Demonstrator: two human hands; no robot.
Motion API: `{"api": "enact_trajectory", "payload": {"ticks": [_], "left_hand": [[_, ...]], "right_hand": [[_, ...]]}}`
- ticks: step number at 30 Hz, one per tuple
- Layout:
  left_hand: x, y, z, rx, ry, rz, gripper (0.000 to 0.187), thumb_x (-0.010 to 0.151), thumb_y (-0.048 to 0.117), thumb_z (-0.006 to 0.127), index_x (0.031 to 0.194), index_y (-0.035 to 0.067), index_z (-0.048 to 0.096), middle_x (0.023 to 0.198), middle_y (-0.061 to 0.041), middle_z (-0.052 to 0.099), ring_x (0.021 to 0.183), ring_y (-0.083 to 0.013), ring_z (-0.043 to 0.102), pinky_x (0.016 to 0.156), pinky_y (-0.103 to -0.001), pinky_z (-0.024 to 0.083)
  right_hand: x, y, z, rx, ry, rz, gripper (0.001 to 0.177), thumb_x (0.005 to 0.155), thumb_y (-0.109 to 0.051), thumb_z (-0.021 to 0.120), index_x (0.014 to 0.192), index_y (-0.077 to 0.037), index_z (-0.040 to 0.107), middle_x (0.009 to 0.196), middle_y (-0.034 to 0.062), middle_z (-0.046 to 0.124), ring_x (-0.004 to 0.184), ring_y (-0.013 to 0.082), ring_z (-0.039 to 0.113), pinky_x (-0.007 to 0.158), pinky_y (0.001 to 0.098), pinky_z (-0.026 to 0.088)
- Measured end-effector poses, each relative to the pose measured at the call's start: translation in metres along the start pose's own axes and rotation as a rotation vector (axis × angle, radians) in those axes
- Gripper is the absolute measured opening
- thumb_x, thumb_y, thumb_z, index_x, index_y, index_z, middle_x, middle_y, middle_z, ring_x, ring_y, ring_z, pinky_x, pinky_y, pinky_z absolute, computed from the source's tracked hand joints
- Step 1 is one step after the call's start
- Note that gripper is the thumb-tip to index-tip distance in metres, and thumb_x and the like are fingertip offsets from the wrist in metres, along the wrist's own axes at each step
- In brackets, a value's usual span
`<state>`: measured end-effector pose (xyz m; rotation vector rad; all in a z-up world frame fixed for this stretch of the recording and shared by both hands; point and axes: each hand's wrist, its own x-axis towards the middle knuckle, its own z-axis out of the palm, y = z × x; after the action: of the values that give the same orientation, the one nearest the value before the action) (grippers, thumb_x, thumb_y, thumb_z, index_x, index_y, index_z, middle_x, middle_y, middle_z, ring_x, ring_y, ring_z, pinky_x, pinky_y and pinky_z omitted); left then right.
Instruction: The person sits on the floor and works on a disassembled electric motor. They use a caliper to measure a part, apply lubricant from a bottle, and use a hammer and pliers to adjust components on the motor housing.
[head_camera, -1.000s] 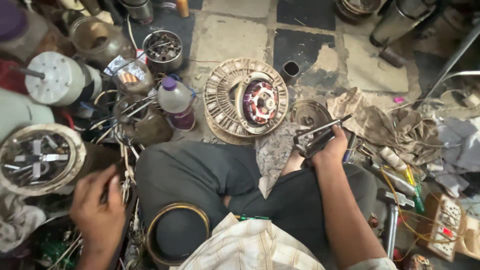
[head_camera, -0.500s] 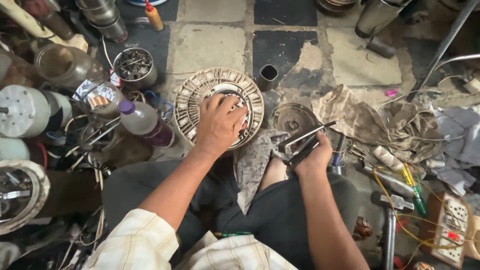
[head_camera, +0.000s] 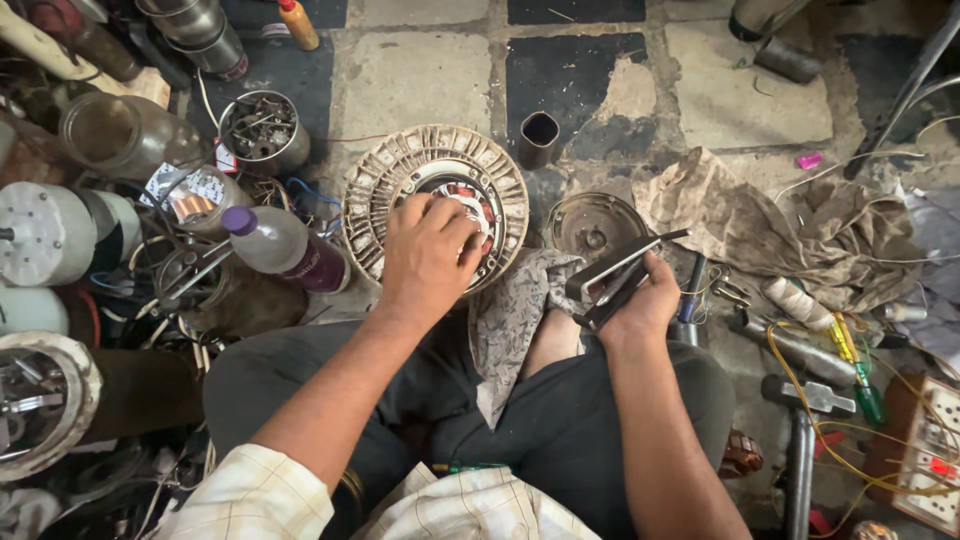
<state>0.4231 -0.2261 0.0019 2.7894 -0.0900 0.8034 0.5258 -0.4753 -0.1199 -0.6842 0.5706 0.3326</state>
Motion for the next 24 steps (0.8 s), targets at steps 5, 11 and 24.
{"api": "enact_trajectory", "payload": {"ticks": [5, 11, 24], "left_hand": [[0.002, 0.000, 0.002, -0.046, -0.011, -0.079, 0.022, 0.079, 0.018, 0.082, 0.096, 0.010, 0.073, 0.107, -0.003, 0.067, 0.111, -0.0304, 0.056, 0.096, -0.048, 0.043], [0.003, -0.002, -0.002, 0.014, -0.053, 0.011, 0.021, 0.077, 0.019, 0.082, 0.092, 0.010, 0.071, 0.102, -0.003, 0.065, 0.107, -0.0284, 0.056, 0.091, -0.046, 0.046], [0.014, 0.005, -0.008, 0.181, -0.222, 0.053, 0.027, 0.081, 0.031, 0.079, 0.097, 0.010, 0.075, 0.105, -0.005, 0.066, 0.106, -0.0282, 0.057, 0.085, -0.046, 0.049]], "right_hand": [[-0.003, -0.002, 0.001, -0.023, 0.007, -0.006, 0.032, 0.099, -0.036, 0.046, 0.098, -0.014, 0.070, 0.090, 0.0043, 0.074, 0.083, 0.0247, 0.069, 0.072, 0.0440, 0.055], [-0.010, -0.004, 0.006, -0.024, 0.002, 0.003, 0.036, 0.100, -0.037, 0.045, 0.099, -0.012, 0.071, 0.088, 0.0059, 0.073, 0.081, 0.0252, 0.069, 0.071, 0.0434, 0.055], [-0.011, -0.006, 0.008, -0.016, 0.014, 0.011, 0.036, 0.097, -0.039, 0.047, 0.100, -0.013, 0.071, 0.094, 0.0041, 0.074, 0.088, 0.0242, 0.068, 0.077, 0.0435, 0.054]]}}
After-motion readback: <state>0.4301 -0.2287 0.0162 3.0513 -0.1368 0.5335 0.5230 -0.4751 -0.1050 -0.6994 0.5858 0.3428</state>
